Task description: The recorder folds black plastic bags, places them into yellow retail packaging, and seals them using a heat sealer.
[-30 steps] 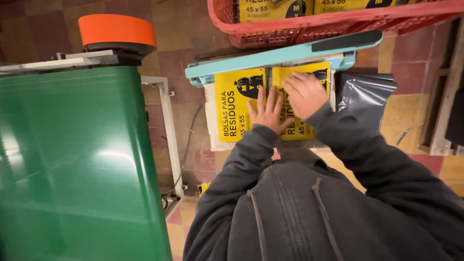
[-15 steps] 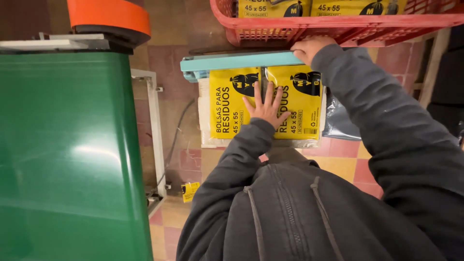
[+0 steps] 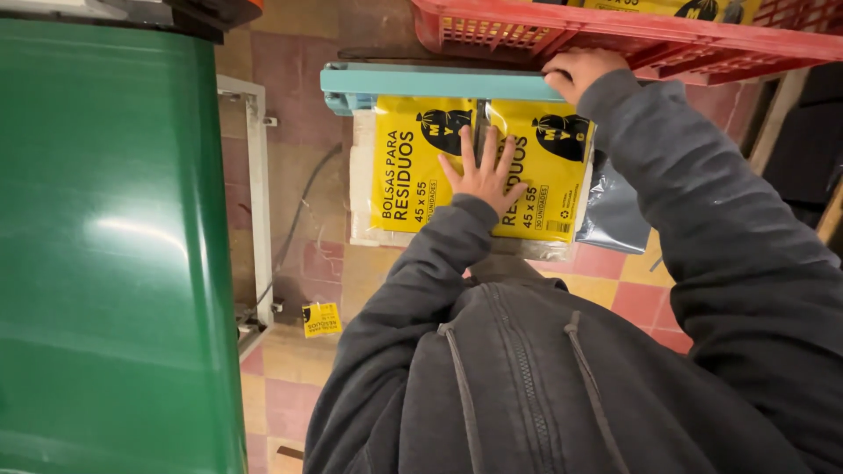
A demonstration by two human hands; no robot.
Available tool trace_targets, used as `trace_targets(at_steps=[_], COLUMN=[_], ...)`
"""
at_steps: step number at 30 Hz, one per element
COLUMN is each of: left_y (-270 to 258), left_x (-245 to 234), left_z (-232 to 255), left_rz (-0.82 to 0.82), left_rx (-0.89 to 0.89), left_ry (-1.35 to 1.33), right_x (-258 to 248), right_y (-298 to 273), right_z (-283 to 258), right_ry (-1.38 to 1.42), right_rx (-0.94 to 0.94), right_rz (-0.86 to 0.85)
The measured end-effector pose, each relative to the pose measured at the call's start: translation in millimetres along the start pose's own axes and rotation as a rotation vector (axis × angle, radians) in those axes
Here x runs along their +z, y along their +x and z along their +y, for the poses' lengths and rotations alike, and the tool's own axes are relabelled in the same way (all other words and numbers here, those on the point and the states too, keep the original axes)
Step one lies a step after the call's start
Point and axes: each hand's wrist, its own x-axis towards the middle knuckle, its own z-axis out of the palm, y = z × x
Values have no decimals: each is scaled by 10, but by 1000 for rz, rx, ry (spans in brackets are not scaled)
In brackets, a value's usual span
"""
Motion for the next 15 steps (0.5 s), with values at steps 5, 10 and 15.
trace_targets(at_steps=[5, 10, 15], left_y=[17, 35, -79], left_x=[-5, -20, -6], left_z=[8, 42, 7], left_rz=[-6, -19, 1], left_rx=[-15, -33, 1], left_ry=[2, -9, -9], right_x=[107, 166, 147], right_y=[-6, -22, -58], right_z=[48, 123, -24], right_ry=[5, 9, -13], right_rx=[22, 41, 75], right_rz=[6, 4, 44])
